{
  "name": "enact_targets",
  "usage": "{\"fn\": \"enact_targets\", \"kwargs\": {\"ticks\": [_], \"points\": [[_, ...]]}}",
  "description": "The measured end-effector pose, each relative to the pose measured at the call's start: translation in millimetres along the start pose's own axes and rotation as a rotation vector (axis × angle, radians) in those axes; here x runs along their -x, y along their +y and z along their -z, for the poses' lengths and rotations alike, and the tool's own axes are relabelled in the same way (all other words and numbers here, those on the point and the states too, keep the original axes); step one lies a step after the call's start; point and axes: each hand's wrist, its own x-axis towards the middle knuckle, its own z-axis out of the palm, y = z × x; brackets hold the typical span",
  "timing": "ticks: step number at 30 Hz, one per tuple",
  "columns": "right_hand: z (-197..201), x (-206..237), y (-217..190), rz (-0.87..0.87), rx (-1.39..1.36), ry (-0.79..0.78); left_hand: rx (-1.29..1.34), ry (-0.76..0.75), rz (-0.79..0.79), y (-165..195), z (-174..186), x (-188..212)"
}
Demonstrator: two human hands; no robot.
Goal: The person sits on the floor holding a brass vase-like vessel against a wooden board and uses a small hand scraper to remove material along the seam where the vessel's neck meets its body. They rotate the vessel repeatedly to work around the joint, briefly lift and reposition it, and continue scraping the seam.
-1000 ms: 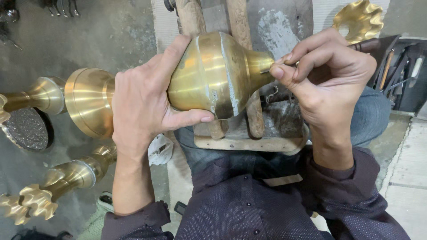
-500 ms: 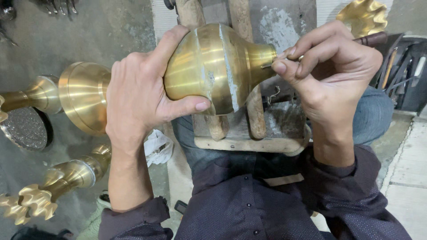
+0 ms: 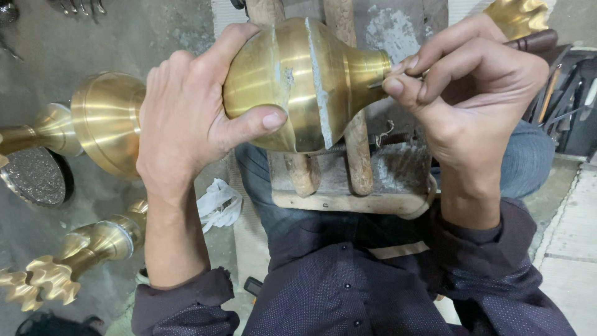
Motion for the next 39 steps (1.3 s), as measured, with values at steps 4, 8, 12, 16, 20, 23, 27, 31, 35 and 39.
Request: {"fn": "enact_targets", "kwargs": {"ticks": [4,8,12,16,20,23,27,31,35,39], "points": [[-6,-2,2,-0.032,-0.069,0.052,-0.03,0.138,0.108,15,-9,7],[-8,-1,-1,-0.059,-0.083,0.077,0.024,0.268,0.116,22,-24,13],[-9,5,-10,-0.098,-0.088,0.091,0.045,0.163,0.17,16,-26,19],[-11,19,-23,-0.167,-0.122,0.115,0.027,0.201,0.062,15,-31,28],[-8,23,-27,-0.152,-0.056,0.102,0.052,0.284,-0.148,16,-35,38],[-7,22,-25,-0.129,-0.031,0.083,-0.066,0.303,-0.2,14,-35,40],[-7,19,-25,-0.118,-0.022,0.074,-0.094,0.319,-0.226,14,-37,40],[-7,13,-24,-0.11,-0.031,0.055,-0.096,0.343,-0.21,14,-39,39],[-4,12,-24,-0.101,-0.027,0.032,-0.085,0.339,-0.201,16,-37,39],[-2,12,-21,-0.105,-0.01,0.04,-0.081,0.338,-0.197,18,-34,36]]}}
